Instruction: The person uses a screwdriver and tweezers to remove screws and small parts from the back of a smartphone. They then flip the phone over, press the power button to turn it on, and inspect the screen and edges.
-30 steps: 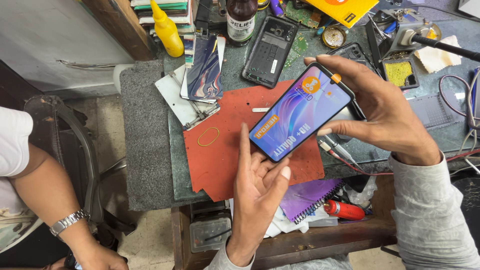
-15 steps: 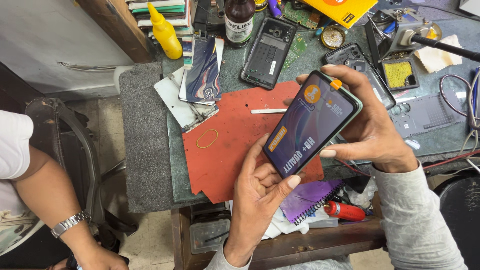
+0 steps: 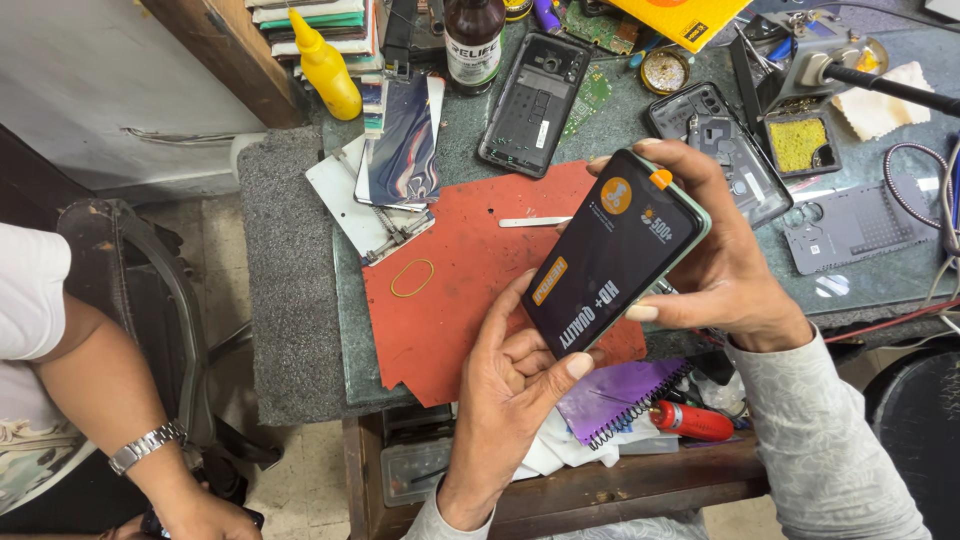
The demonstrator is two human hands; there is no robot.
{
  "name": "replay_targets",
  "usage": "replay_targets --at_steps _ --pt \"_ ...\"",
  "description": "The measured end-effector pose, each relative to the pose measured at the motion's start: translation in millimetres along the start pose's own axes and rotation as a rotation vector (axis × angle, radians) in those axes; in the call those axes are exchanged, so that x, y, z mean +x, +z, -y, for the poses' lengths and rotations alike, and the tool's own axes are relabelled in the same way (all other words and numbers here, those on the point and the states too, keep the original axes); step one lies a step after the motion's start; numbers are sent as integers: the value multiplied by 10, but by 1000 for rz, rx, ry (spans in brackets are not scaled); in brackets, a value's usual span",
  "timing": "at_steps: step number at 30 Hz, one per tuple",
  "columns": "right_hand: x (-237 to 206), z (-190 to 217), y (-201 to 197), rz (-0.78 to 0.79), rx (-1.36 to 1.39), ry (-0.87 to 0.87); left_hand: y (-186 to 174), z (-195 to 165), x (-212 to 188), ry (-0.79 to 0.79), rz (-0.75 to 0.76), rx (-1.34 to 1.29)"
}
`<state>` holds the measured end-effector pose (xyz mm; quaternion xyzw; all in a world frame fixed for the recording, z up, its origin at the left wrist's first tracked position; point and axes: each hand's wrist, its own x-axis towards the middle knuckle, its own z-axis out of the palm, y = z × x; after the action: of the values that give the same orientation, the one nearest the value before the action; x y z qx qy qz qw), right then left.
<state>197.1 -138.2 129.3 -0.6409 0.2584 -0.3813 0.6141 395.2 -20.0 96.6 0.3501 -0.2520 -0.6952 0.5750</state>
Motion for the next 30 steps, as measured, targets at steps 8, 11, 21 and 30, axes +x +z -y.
replay_targets --at_steps 8,11,21,30 --pt "-10 51 9 4 129 -3 7 -33 5 23 -1 46" --pt "-46 157 21 -17 49 -28 28 -91 -3 21 18 -7" --pt "-216 381 337 386 -695 -388 19 -323 10 -138 50 -242" --pt "-234 537 450 128 -919 -380 -52 -565 67 43 -90 -127"
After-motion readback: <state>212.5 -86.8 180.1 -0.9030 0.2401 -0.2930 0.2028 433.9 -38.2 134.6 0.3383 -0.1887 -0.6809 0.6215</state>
